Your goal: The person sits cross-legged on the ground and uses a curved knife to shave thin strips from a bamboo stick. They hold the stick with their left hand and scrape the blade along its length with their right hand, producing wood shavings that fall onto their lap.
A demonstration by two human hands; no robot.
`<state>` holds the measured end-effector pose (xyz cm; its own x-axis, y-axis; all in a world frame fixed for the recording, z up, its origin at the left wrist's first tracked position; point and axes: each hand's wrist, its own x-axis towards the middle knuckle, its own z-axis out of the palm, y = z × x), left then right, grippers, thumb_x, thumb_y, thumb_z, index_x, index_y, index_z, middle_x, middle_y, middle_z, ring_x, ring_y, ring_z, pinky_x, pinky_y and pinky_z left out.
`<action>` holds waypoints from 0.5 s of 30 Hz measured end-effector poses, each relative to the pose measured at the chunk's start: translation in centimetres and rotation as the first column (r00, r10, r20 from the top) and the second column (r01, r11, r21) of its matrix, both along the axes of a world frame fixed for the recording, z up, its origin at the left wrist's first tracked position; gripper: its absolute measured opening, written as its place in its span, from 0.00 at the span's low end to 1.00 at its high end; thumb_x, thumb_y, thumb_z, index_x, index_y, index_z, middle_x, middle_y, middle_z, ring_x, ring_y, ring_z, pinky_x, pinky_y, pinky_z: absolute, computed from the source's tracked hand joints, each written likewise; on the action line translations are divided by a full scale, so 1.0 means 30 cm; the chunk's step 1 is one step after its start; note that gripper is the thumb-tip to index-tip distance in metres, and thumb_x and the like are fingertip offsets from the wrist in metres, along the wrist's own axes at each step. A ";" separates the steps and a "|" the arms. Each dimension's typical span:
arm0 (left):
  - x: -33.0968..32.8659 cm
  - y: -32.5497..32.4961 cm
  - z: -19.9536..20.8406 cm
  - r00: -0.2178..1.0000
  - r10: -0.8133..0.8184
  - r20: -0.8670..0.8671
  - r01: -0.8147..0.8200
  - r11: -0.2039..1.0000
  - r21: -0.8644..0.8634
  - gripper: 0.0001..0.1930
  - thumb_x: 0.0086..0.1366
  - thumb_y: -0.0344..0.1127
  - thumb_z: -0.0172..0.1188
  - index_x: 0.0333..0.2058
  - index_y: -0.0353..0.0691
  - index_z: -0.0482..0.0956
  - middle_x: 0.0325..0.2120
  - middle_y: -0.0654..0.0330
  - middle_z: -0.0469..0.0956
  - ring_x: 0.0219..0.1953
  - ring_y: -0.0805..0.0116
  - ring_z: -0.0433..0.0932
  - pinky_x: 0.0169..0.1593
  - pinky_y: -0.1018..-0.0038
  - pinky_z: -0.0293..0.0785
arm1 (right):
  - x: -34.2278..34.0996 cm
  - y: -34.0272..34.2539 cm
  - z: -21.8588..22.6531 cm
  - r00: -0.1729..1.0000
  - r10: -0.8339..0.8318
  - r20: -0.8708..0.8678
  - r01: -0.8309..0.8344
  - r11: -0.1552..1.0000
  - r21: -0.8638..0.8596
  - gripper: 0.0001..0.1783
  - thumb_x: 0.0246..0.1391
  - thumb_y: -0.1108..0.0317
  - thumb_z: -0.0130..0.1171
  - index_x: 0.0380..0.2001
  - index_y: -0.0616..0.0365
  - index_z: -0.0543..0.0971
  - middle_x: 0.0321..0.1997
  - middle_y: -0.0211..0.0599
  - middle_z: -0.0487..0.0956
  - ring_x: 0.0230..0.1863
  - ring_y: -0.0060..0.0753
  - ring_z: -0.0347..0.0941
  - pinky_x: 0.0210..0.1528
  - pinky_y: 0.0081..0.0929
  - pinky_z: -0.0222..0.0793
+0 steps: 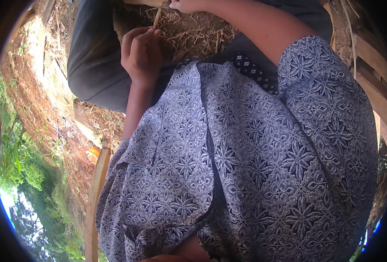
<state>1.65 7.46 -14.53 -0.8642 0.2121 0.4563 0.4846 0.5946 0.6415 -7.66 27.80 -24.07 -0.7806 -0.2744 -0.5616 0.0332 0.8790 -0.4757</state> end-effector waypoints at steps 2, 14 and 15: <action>0.001 0.001 -0.003 0.999 -0.033 0.009 0.033 0.999 0.023 0.12 0.57 0.23 0.74 0.36 0.41 0.79 0.34 0.58 0.83 0.35 0.61 0.83 0.35 0.70 0.80 | 0.011 0.005 -0.054 0.996 -0.086 0.023 0.085 0.996 0.018 0.13 0.65 0.56 0.59 0.40 0.54 0.81 0.36 0.49 0.84 0.40 0.51 0.81 0.44 0.49 0.74; -0.006 -0.016 -0.004 0.997 0.074 0.018 -0.074 0.997 0.003 0.11 0.59 0.22 0.72 0.36 0.39 0.78 0.35 0.55 0.82 0.36 0.61 0.84 0.36 0.70 0.82 | 0.089 0.041 0.156 0.979 -0.194 0.063 0.204 0.942 -0.266 0.15 0.62 0.58 0.62 0.41 0.59 0.81 0.36 0.51 0.84 0.41 0.51 0.82 0.46 0.46 0.75; -0.006 -0.018 -0.009 0.997 0.073 0.009 -0.073 0.997 -0.001 0.11 0.59 0.22 0.72 0.36 0.39 0.78 0.35 0.55 0.82 0.36 0.60 0.84 0.36 0.70 0.82 | 0.098 0.037 0.175 0.982 -0.180 0.065 0.191 0.945 -0.266 0.15 0.62 0.57 0.62 0.41 0.58 0.81 0.37 0.52 0.84 0.41 0.52 0.82 0.46 0.46 0.75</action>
